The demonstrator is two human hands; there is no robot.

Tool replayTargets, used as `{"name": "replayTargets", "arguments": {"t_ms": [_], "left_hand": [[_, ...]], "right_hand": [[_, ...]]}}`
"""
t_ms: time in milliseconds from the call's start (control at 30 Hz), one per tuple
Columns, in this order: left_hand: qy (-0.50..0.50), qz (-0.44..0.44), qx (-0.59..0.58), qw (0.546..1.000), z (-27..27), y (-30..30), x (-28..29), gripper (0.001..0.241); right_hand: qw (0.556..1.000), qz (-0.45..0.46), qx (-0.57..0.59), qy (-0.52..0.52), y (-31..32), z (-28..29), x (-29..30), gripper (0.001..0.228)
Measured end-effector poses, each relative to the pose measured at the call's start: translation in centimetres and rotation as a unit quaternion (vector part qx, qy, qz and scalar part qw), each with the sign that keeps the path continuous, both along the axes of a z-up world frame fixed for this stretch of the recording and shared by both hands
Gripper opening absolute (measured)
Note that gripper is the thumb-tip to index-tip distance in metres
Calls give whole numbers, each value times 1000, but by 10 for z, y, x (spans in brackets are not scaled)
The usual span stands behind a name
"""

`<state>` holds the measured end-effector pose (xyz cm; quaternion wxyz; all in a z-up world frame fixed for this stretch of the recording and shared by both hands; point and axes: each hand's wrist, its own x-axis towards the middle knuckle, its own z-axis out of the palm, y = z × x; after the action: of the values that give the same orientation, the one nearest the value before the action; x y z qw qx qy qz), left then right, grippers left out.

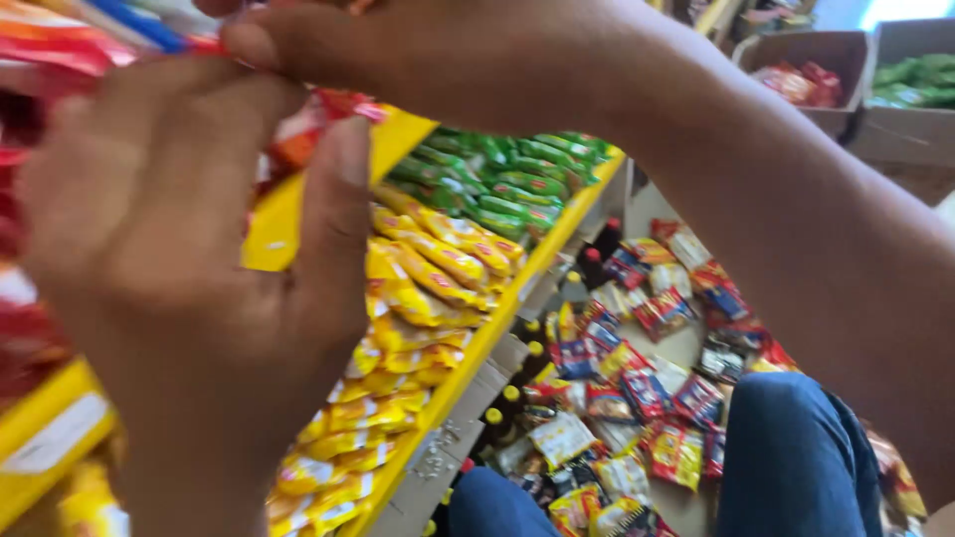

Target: Shelving packets of instant noodles from a pile on the floor onto store shelves.

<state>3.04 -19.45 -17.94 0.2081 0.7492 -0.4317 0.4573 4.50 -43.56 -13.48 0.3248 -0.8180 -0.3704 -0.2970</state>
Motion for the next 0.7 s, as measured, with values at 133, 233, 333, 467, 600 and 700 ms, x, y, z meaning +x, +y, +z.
{"name": "replayTargets", "arguments": {"t_ms": [133,233,333,467,600,700], "left_hand": [[-17,-69,-9,997,-55,-89,-5,24],[39,-123,-36,991,-104,-140,13,29],[145,-169,-32,974,-170,-187,29,32],[259,-221,-10,940,-258,-242,42,26],[378,-225,44,897,-387,-265,47,20],[484,-219,110,840,-497,-254,42,23]], "right_hand": [[994,69,86,25,-63,-68,-20,24],[981,-87,111,137,-87,-97,-33,23],[984,-58,138,96,-133,-170,-33,23],[936,-107,259,214,-186,-274,-27,25],[858,-152,389,298,-233,-404,-31,25],[776,-253,474,330,-253,-515,-46,26]]}}
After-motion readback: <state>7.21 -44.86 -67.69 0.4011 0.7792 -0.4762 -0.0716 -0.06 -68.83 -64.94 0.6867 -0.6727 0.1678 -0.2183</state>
